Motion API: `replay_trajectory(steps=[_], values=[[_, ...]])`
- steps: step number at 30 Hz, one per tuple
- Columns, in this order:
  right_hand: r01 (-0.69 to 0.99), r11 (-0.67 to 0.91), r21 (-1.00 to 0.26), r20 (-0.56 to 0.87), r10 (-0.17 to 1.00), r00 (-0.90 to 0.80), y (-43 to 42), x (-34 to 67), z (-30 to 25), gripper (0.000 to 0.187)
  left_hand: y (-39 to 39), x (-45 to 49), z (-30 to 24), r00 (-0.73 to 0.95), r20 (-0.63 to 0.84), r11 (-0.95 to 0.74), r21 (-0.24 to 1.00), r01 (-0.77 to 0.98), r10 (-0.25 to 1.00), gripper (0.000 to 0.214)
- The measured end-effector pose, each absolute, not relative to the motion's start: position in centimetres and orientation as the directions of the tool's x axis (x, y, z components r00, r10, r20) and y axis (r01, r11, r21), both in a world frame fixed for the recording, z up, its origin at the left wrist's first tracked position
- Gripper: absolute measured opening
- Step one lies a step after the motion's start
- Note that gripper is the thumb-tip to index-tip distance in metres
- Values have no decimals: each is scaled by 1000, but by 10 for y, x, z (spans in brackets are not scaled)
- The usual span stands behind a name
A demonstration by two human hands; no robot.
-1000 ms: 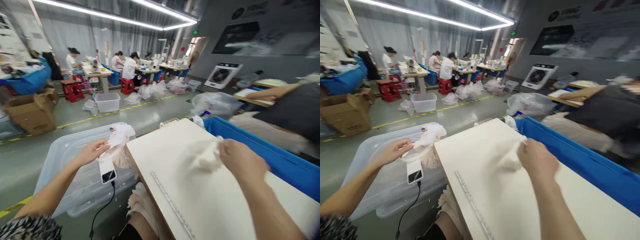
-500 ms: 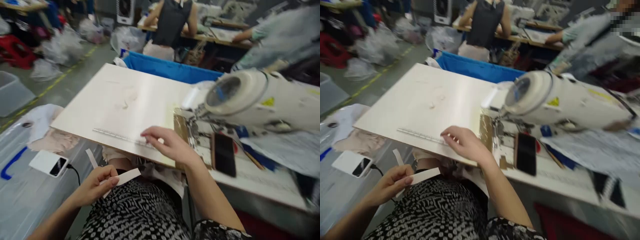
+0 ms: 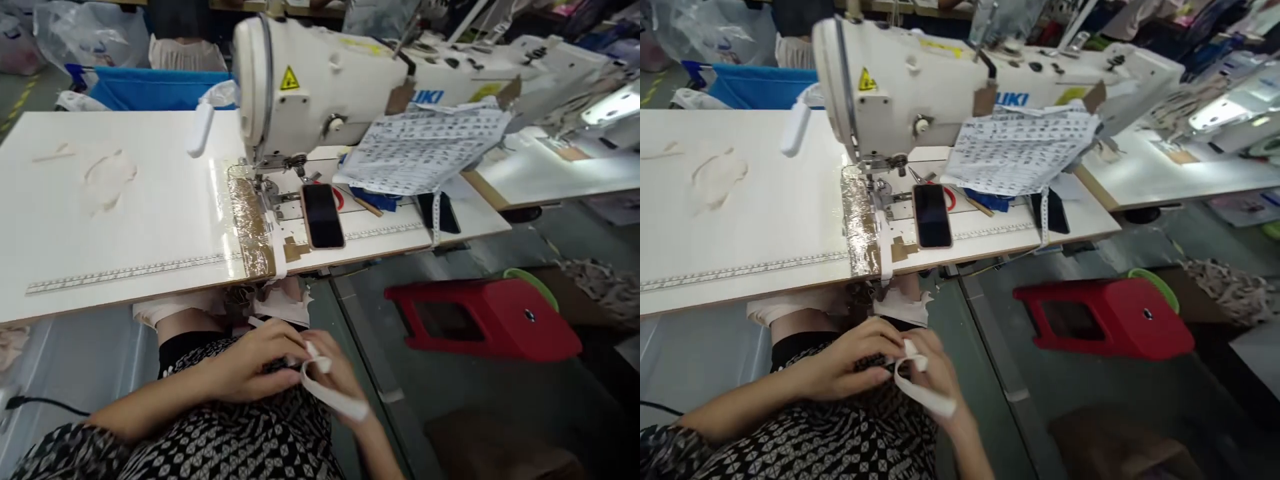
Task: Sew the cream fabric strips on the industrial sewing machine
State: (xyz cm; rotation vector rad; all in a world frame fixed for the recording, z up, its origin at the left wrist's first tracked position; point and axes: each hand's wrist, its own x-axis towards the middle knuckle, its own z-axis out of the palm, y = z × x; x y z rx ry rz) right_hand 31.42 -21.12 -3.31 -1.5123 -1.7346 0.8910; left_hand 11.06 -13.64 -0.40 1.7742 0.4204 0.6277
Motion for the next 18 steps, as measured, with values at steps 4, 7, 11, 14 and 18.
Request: replay_trajectory(steps=[4, 7, 11, 14, 18], values=[[518, -488, -702, -292, 862, 415, -235, 411, -32, 38, -131, 107, -91, 613, -215, -64, 914, 401, 761, 29], [107, -616, -781, -527, 740, 417, -231, 449, -45, 47, -119, 111, -150, 416, -264, 19, 861, 508, 870, 37], [-189, -523, -831, -553, 741, 379, -188, 465, -77, 37, -99, 124, -180, 441, -298, 21, 847, 531, 847, 47], [-261, -485, -835, -551, 752, 362, -139, 469, -105, 24, -86, 133, -178, 469, -339, 22, 828, 561, 816, 47], [-295, -393, -871, -484, 788, 381, -63, 469, -131, 18, -82, 140, -169, 516, -400, 30, 811, 585, 757, 45]])
